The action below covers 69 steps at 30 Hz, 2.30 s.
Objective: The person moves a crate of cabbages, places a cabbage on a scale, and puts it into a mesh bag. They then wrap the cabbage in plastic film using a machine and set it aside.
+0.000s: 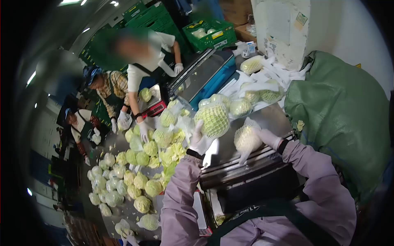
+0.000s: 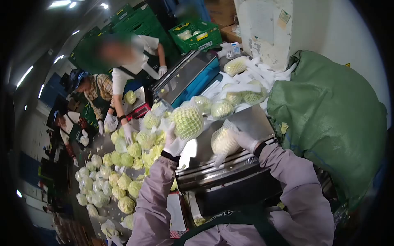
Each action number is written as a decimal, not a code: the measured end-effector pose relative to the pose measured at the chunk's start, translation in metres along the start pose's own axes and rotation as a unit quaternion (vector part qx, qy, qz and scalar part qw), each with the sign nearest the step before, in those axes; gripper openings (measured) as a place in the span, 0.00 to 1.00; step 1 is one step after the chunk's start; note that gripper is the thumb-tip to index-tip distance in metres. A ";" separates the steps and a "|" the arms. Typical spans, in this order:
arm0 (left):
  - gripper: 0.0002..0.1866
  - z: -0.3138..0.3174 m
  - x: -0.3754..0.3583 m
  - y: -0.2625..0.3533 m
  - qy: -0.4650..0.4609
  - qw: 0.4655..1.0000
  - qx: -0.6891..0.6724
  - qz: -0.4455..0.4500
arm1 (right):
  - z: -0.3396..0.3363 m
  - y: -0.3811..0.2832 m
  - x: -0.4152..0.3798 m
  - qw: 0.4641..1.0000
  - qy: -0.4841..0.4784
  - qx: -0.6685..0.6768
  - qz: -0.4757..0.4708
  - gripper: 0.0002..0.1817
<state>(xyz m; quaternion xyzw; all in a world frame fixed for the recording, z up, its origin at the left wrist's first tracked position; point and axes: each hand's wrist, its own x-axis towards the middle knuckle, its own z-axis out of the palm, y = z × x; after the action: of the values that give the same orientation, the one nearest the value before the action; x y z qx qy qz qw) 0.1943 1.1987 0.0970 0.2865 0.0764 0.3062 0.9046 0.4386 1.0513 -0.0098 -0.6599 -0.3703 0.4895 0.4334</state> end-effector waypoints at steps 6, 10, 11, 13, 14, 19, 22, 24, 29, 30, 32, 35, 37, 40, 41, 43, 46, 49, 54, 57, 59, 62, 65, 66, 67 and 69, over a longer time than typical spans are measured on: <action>0.29 0.007 0.079 -0.061 0.097 0.988 0.074 -0.099 | -0.017 -0.001 -0.007 0.968 -0.165 0.189 -0.031 0.29; 0.33 -0.045 0.100 -0.093 0.056 0.933 0.355 -0.028 | -0.011 -0.014 -0.004 0.970 -0.091 0.161 -0.157 0.38; 0.33 -0.049 0.098 -0.093 0.061 0.932 0.355 -0.033 | -0.010 -0.012 -0.005 0.970 -0.093 0.166 -0.152 0.38; 0.33 -0.053 0.095 -0.091 0.072 0.943 0.322 -0.040 | -0.012 -0.014 -0.002 0.981 0.078 -0.044 -0.175 0.45; 0.33 -0.049 0.092 -0.088 0.074 0.942 0.324 -0.039 | -0.015 -0.019 0.002 0.980 0.067 -0.021 -0.188 0.46; 0.32 -0.027 0.074 -0.089 0.170 0.901 0.400 -0.006 | -0.012 -0.039 0.020 0.980 0.021 0.040 -0.193 0.46; 0.32 -0.041 0.076 -0.092 0.220 0.881 0.418 -0.015 | -0.016 -0.060 0.028 0.984 0.019 -0.082 -0.154 0.46; 0.32 -0.028 0.075 -0.087 0.238 0.877 0.417 -0.017 | -0.021 -0.071 0.032 0.987 -0.007 -0.080 -0.140 0.42; 0.39 -0.022 0.070 -0.104 0.193 0.874 0.424 0.142 | -0.035 -0.078 0.046 0.967 -0.033 -0.031 -0.250 0.38; 0.42 -0.028 0.068 -0.109 0.152 0.868 0.461 0.102 | -0.038 -0.066 0.054 0.970 -0.056 -0.025 -0.235 0.38; 0.42 -0.028 0.063 -0.114 0.163 0.878 0.448 0.030 | -0.043 -0.053 0.062 0.974 -0.095 -0.002 -0.204 0.36; 0.42 -0.021 0.059 -0.114 0.163 0.879 0.446 0.037 | -0.042 -0.045 0.058 0.966 -0.090 -0.012 -0.244 0.36; 0.42 -0.020 0.060 -0.113 0.163 0.878 0.448 0.041 | -0.041 -0.048 0.050 0.962 -0.096 -0.015 -0.254 0.37; 0.42 -0.039 0.055 -0.120 0.180 0.848 0.497 0.046 | -0.032 -0.044 0.049 0.976 -0.097 0.030 -0.194 0.37; 0.42 -0.031 0.054 -0.118 0.182 0.862 0.470 0.041 | -0.031 -0.046 0.052 0.973 -0.110 0.030 -0.203 0.37; 0.44 -0.025 0.056 -0.109 0.186 0.834 0.519 0.005 | -0.036 -0.047 0.056 0.971 -0.119 0.042 -0.203 0.38; 0.46 -0.038 0.062 -0.107 0.158 0.825 0.543 0.018 | -0.043 -0.036 0.066 0.971 -0.134 0.031 -0.194 0.39; 0.47 -0.034 0.063 -0.100 0.173 0.753 0.635 0.017 | -0.047 -0.039 0.059 0.973 -0.132 0.062 -0.178 0.41; 0.50 -0.049 0.066 -0.100 0.139 0.832 0.537 0.012 | -0.056 -0.033 0.061 0.978 -0.109 0.045 -0.170 0.42; 0.55 -0.055 0.060 -0.097 0.164 0.813 0.557 0.026 | -0.057 -0.036 0.055 0.981 -0.099 0.043 -0.159 0.41; 0.54 -0.035 0.043 -0.079 0.192 0.756 0.626 -0.004 | -0.056 -0.061 0.026 0.990 -0.050 0.020 -0.134 0.33; 0.42 -0.002 0.001 -0.051 0.201 0.764 0.609 -0.072 | -0.063 -0.070 -0.011 0.944 0.056 -0.131 -0.298 0.19; 0.28 -0.004 -0.048 -0.025 0.054 0.655 0.754 -0.022 | -0.089 -0.070 -0.056 0.884 -0.040 -0.278 -0.375 0.13; 0.25 -0.005 -0.066 -0.019 -0.001 0.621 0.784 -0.015 | -0.097 -0.069 -0.069 0.863 -0.090 -0.325 -0.376 0.12; 0.24 -0.008 -0.080 -0.015 -0.052 0.570 0.819 -0.026 | -0.104 -0.063 -0.076 0.852 -0.139 -0.340 -0.373 0.12; 0.27 -0.012 -0.099 -0.012 -0.177 0.441 0.877 -0.072 | -0.119 -0.054 -0.087 0.765 -0.216 -0.475 -0.378 0.20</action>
<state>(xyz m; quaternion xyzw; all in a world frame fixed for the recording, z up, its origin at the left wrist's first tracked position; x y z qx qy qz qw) 0.1171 1.1371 0.0763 0.9682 0.1632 -0.0482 0.1833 0.5290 0.9658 0.0863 -0.4648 -0.8588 0.1767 0.1229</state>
